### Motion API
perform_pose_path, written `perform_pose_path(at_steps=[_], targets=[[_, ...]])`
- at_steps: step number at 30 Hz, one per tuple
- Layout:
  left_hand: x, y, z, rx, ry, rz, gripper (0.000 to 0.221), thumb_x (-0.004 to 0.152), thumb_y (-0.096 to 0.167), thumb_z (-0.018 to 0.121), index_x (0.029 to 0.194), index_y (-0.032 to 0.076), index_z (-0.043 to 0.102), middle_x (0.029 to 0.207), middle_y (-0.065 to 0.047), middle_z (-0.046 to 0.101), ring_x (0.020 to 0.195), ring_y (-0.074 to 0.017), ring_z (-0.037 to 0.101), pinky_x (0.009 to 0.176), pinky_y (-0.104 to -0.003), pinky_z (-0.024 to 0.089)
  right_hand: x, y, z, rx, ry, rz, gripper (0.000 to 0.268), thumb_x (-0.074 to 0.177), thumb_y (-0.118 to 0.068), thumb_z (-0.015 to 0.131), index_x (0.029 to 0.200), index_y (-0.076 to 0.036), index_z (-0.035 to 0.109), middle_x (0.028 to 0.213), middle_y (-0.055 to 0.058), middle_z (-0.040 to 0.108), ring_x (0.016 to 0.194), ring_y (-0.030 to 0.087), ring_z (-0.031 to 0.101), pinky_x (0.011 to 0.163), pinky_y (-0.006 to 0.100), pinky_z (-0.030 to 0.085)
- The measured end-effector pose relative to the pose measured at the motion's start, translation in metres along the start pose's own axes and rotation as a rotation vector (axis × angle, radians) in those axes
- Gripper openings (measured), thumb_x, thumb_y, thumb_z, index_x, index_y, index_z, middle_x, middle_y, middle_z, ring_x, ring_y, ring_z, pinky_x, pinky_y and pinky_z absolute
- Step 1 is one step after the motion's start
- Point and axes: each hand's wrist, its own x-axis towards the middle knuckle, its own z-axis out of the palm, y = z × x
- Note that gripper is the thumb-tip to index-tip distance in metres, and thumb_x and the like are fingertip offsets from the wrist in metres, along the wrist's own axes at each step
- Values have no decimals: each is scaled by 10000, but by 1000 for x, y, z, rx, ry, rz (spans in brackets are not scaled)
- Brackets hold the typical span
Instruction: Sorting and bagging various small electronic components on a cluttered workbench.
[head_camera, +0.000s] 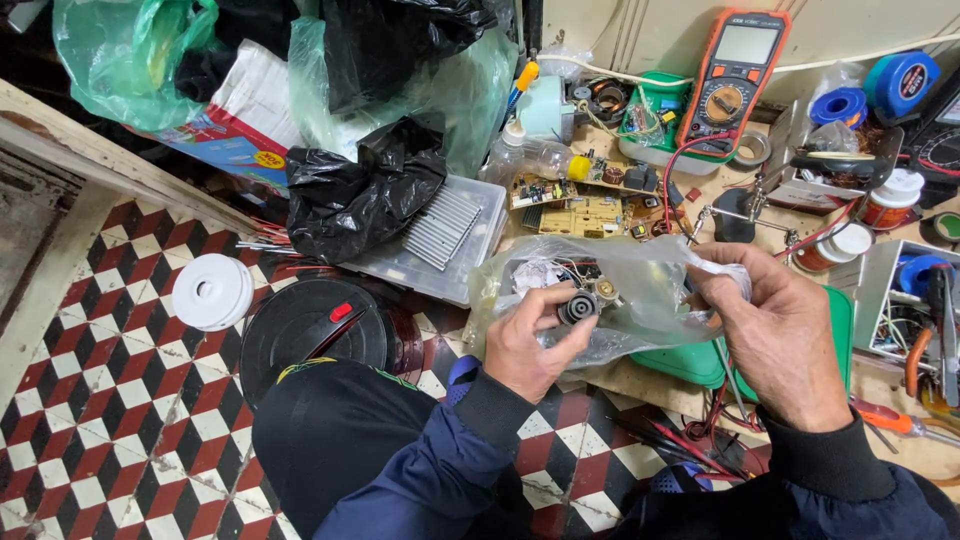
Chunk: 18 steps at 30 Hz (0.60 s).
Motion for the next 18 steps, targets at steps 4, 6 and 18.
perform_pose_path(at_steps=[4, 6, 18], targets=[[-2, -4, 3, 5, 13, -12, 382, 846, 139, 894, 1169, 45, 712, 1189, -84, 843, 928, -207, 839, 821, -342, 728, -1, -4, 0, 5, 0, 7, 269, 1056, -39, 684, 1293, 0, 806, 925, 107, 767, 757, 155, 644, 665, 278, 517], [-3, -6, 4, 8, 24, 10, 390, 848, 119, 881, 1188, 40, 707, 1199, -101, 844, 942, -217, 844, 837, -351, 728, -1, -3, 0, 13, 2, 15, 253, 1063, -43, 691, 1285, 1, 804, 925, 114, 764, 755, 161, 640, 656, 285, 531], [0, -17, 12, -42, 14, -17, 364, 875, 81, 836, 1197, 31, 674, 1324, -187, 810, 988, -236, 851, 912, -344, 718, -1, -2, -2, 32, -11, 14, 261, 1055, -25, 680, 1282, 15, 803, 919, 122, 768, 741, 168, 647, 659, 286, 535]])
